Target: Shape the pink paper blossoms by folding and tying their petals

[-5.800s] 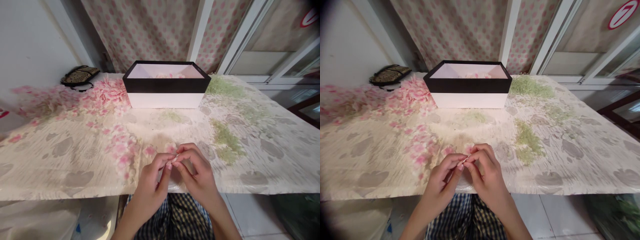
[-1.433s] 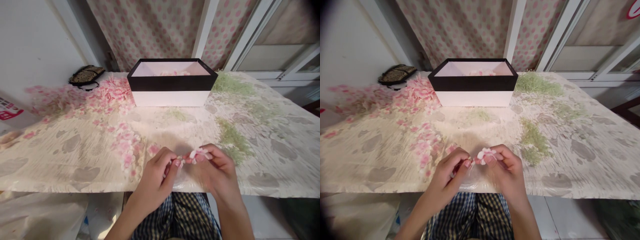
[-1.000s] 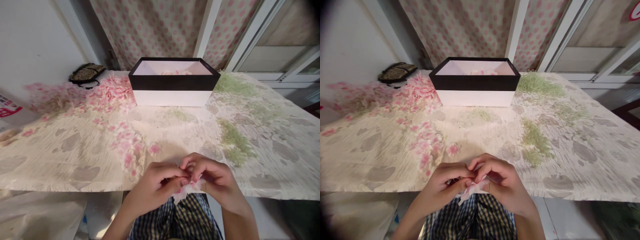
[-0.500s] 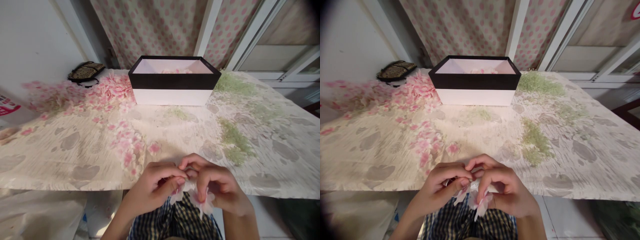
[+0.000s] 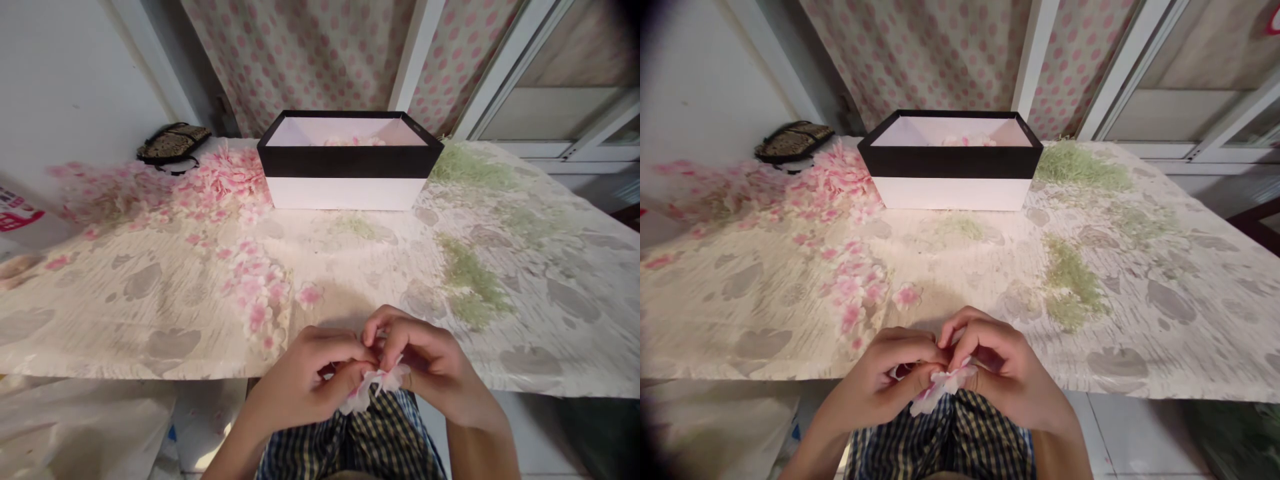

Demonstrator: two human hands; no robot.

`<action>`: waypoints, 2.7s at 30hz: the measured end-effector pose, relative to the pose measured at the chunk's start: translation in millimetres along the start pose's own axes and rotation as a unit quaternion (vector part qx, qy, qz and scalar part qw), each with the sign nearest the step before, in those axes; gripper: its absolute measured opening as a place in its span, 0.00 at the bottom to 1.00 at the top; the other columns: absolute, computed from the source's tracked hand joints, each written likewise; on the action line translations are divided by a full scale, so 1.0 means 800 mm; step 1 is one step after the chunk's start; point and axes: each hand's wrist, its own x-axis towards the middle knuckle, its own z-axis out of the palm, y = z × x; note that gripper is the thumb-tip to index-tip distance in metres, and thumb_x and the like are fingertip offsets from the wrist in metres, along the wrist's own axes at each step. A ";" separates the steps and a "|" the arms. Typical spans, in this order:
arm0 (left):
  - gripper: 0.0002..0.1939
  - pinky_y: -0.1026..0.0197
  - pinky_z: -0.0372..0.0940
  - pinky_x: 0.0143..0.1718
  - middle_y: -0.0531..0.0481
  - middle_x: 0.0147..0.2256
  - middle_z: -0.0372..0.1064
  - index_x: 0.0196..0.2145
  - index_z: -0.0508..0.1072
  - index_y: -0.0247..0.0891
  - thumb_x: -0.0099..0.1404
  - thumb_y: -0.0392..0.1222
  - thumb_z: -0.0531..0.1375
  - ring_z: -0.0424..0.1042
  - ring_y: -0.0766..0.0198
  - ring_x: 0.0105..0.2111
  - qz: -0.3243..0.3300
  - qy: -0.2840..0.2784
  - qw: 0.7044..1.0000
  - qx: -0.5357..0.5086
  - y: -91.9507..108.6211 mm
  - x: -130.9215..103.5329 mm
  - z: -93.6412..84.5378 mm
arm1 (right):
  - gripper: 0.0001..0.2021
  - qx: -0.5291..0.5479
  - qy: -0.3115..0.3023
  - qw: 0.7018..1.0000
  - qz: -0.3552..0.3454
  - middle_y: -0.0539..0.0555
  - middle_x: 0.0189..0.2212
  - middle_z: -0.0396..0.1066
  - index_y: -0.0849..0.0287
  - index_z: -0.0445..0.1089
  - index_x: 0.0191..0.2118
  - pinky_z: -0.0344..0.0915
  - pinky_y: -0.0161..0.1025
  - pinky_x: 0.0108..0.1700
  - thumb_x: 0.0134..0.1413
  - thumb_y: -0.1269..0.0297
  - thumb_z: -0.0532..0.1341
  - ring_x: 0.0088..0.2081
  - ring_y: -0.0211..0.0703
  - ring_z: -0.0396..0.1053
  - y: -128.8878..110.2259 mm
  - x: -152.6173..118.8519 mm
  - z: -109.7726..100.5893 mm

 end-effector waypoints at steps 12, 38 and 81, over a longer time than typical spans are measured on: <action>0.08 0.68 0.55 0.24 0.56 0.23 0.62 0.30 0.69 0.37 0.66 0.32 0.54 0.59 0.73 0.22 0.010 0.044 0.999 -0.003 0.002 0.005 0.003 | 0.03 -0.105 0.041 0.994 -0.017 0.52 0.37 0.64 0.54 0.66 0.34 0.65 0.36 0.38 0.56 0.69 0.60 0.39 0.39 0.67 -0.004 0.006 0.009; 0.18 0.43 0.62 0.46 0.44 0.38 0.72 0.52 0.64 0.35 0.63 0.30 0.54 0.67 0.51 0.44 -0.154 0.197 0.887 0.387 -0.025 0.008 -0.020 | 0.12 -0.623 0.476 0.620 -0.030 0.57 0.27 0.74 0.63 0.73 0.34 0.64 0.40 0.32 0.58 0.61 0.57 0.26 0.42 0.67 0.022 -0.037 -0.055; 0.12 0.64 0.65 0.38 0.52 0.36 0.70 0.38 0.73 0.42 0.65 0.28 0.54 0.70 0.68 0.37 -0.014 0.224 0.971 -0.081 0.016 0.004 0.016 | 0.05 -0.086 0.196 0.976 -0.027 0.50 0.35 0.67 0.55 0.68 0.34 0.65 0.32 0.35 0.56 0.72 0.59 0.36 0.36 0.68 0.006 0.007 0.028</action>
